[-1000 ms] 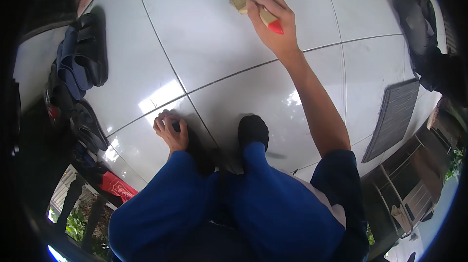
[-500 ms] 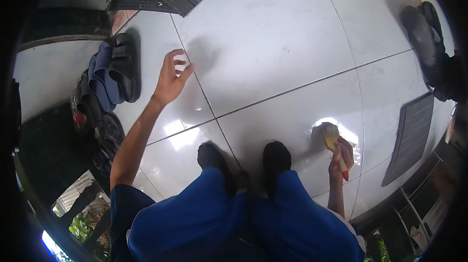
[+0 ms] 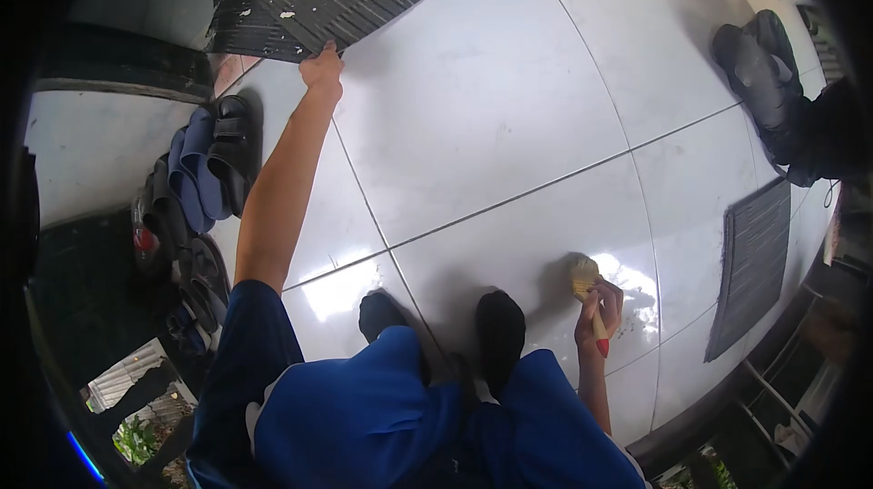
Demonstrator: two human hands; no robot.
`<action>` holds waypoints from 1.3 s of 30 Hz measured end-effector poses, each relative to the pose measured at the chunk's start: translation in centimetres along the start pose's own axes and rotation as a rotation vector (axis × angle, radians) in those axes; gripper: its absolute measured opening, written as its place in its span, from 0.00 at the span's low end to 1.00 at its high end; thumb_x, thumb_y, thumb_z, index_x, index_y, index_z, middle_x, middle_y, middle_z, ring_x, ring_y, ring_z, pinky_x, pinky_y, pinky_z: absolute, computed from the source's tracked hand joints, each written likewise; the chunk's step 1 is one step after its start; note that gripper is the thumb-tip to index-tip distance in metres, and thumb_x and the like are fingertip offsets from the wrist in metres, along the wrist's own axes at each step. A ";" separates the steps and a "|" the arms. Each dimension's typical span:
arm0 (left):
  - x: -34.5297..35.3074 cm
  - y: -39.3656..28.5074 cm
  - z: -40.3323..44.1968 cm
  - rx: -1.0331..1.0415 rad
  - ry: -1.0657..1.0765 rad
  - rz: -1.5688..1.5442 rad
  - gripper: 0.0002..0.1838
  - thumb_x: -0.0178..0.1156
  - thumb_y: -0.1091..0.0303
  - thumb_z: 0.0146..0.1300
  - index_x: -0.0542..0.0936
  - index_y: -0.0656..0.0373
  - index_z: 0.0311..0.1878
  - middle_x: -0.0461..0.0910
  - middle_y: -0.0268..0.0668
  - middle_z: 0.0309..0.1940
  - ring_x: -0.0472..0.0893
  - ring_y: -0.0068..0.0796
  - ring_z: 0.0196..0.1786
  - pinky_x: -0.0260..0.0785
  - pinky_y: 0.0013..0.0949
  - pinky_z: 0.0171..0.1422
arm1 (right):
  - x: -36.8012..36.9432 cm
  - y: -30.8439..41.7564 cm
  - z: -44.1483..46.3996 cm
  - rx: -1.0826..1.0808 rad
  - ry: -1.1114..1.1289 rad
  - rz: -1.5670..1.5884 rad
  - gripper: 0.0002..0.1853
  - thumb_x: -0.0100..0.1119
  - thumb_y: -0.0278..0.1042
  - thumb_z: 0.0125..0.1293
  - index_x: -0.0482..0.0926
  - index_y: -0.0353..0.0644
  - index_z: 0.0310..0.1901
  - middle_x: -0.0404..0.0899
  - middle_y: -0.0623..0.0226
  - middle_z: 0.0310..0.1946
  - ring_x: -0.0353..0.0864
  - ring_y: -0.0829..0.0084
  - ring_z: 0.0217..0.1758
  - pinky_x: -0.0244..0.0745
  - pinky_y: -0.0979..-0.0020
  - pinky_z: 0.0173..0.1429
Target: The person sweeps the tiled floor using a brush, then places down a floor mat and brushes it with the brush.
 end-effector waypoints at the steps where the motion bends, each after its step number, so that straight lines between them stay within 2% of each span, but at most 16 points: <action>1: 0.6 0.4 2.4 0.100 0.043 -0.027 0.36 0.69 0.63 0.63 0.60 0.72 0.64 0.76 0.47 0.48 0.80 0.31 0.40 0.80 0.30 0.43 | 0.0 -0.1 -0.3 -0.043 0.019 -0.041 0.10 0.54 0.33 0.73 0.78 0.32 0.42 0.80 0.49 0.47 0.82 0.55 0.53 0.78 0.59 0.57; 2: 1.1 0.1 3.4 0.198 0.086 -0.054 0.33 0.68 0.66 0.64 0.61 0.72 0.63 0.77 0.46 0.46 0.80 0.30 0.38 0.80 0.31 0.42 | -0.1 -0.1 -0.3 -0.038 0.013 -0.034 0.11 0.54 0.33 0.73 0.78 0.33 0.42 0.80 0.50 0.47 0.82 0.55 0.52 0.78 0.59 0.57; 5: 0.6 -3.8 -3.1 0.192 0.188 -0.251 0.27 0.67 0.70 0.65 0.63 0.69 0.58 0.78 0.42 0.41 0.78 0.26 0.35 0.78 0.31 0.38 | -0.1 0.0 0.0 -0.051 0.001 -0.004 0.11 0.55 0.34 0.73 0.79 0.33 0.41 0.80 0.51 0.45 0.82 0.57 0.49 0.78 0.60 0.55; 9: 0.9 -5.9 -8.5 0.334 0.272 -0.250 0.23 0.65 0.72 0.66 0.63 0.66 0.55 0.78 0.42 0.41 0.76 0.23 0.33 0.74 0.30 0.34 | -0.5 0.9 1.1 0.020 0.086 0.085 0.12 0.57 0.34 0.72 0.80 0.31 0.38 0.82 0.51 0.45 0.82 0.59 0.50 0.77 0.63 0.55; 12: 2.5 -6.1 -13.2 0.437 0.308 -0.235 0.20 0.64 0.73 0.67 0.61 0.63 0.52 0.78 0.40 0.39 0.74 0.21 0.30 0.70 0.28 0.32 | -0.1 1.2 1.0 0.203 0.157 0.259 0.12 0.58 0.35 0.72 0.80 0.31 0.39 0.83 0.50 0.48 0.82 0.61 0.51 0.76 0.64 0.57; 14: 3.9 -5.7 -17.1 0.472 0.400 -0.265 0.20 0.63 0.74 0.68 0.59 0.60 0.50 0.78 0.39 0.37 0.70 0.18 0.27 0.66 0.27 0.29 | -0.1 2.2 0.4 0.153 0.127 0.302 0.12 0.60 0.34 0.71 0.80 0.31 0.38 0.83 0.51 0.49 0.82 0.62 0.52 0.76 0.64 0.59; 18: 3.1 -5.0 -23.6 0.378 0.502 -0.286 0.19 0.61 0.72 0.70 0.58 0.57 0.50 0.77 0.38 0.37 0.69 0.17 0.30 0.65 0.26 0.32 | -1.6 4.6 -0.9 0.027 0.105 0.191 0.11 0.62 0.33 0.69 0.80 0.31 0.37 0.83 0.51 0.50 0.83 0.59 0.53 0.76 0.63 0.59; 22: 0.3 -3.1 -29.0 0.312 0.629 -0.225 0.17 0.59 0.70 0.72 0.58 0.54 0.50 0.77 0.36 0.39 0.69 0.16 0.35 0.65 0.25 0.35 | -5.3 4.7 -3.3 0.021 0.019 0.111 0.11 0.63 0.33 0.69 0.80 0.31 0.37 0.82 0.48 0.52 0.83 0.54 0.56 0.78 0.61 0.59; 24: -0.7 -1.7 -31.3 0.314 0.710 -0.172 0.17 0.58 0.71 0.73 0.58 0.53 0.50 0.77 0.35 0.40 0.69 0.15 0.36 0.65 0.25 0.35 | -8.3 4.5 -4.6 0.029 0.026 0.080 0.11 0.61 0.32 0.71 0.81 0.30 0.40 0.81 0.49 0.55 0.79 0.57 0.62 0.73 0.60 0.66; 28: -1.0 0.7 -37.2 0.266 0.942 -0.249 0.19 0.58 0.72 0.73 0.59 0.54 0.56 0.75 0.36 0.42 0.70 0.16 0.34 0.65 0.24 0.34 | -16.2 6.2 -6.5 -0.027 0.026 -0.139 0.10 0.60 0.32 0.73 0.81 0.32 0.40 0.81 0.49 0.57 0.81 0.58 0.61 0.77 0.60 0.63; 29: -0.6 1.0 -38.8 0.328 1.009 -0.306 0.20 0.56 0.75 0.72 0.57 0.58 0.58 0.75 0.40 0.41 0.71 0.16 0.31 0.65 0.25 0.29 | -18.0 6.5 -6.7 -0.045 0.018 -0.198 0.08 0.61 0.30 0.71 0.81 0.32 0.40 0.81 0.49 0.55 0.83 0.57 0.59 0.78 0.61 0.60; 32: 0.5 3.6 -43.3 0.319 1.163 -0.275 0.23 0.56 0.76 0.71 0.57 0.60 0.63 0.76 0.41 0.43 0.74 0.19 0.33 0.69 0.26 0.31 | -21.4 6.1 -6.2 -0.107 0.036 -0.362 0.05 0.62 0.25 0.68 0.80 0.33 0.39 0.82 0.50 0.54 0.85 0.58 0.56 0.80 0.63 0.56; 33: 0.7 5.1 -44.4 0.362 1.189 -0.231 0.27 0.58 0.75 0.71 0.56 0.62 0.66 0.78 0.42 0.42 0.77 0.22 0.32 0.72 0.27 0.33 | -22.1 5.3 -5.9 -0.149 0.019 -0.373 0.04 0.62 0.25 0.67 0.80 0.33 0.40 0.82 0.51 0.54 0.85 0.59 0.55 0.80 0.65 0.55; 36: -0.3 6.6 -49.1 0.372 1.369 -0.087 0.30 0.60 0.73 0.70 0.55 0.63 0.68 0.80 0.42 0.38 0.77 0.22 0.28 0.72 0.28 0.30 | -22.8 5.1 -6.1 -0.138 0.023 -0.306 0.05 0.64 0.25 0.65 0.81 0.35 0.40 0.82 0.51 0.52 0.85 0.60 0.49 0.80 0.67 0.53; 37: -0.4 6.8 -50.8 0.399 1.420 -0.090 0.34 0.60 0.71 0.70 0.52 0.65 0.71 0.81 0.42 0.35 0.78 0.22 0.25 0.72 0.29 0.28 | -22.7 5.9 -6.4 -0.247 0.033 -0.325 0.04 0.64 0.25 0.64 0.81 0.35 0.39 0.82 0.51 0.51 0.86 0.59 0.48 0.80 0.67 0.51; 39: -1.2 8.9 -53.6 0.408 1.481 -0.009 0.38 0.60 0.71 0.69 0.48 0.64 0.73 0.81 0.43 0.37 0.80 0.24 0.27 0.75 0.31 0.29 | -22.1 6.1 -7.0 -0.269 0.054 -0.282 0.04 0.65 0.24 0.64 0.82 0.35 0.38 0.83 0.51 0.50 0.87 0.61 0.47 0.81 0.68 0.48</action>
Point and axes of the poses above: each hand's wrist, its own z-axis towards the middle knuckle, its own x-axis out of the palm, y = z × x, the point moved 10 cm from there along z, towards the middle knuckle
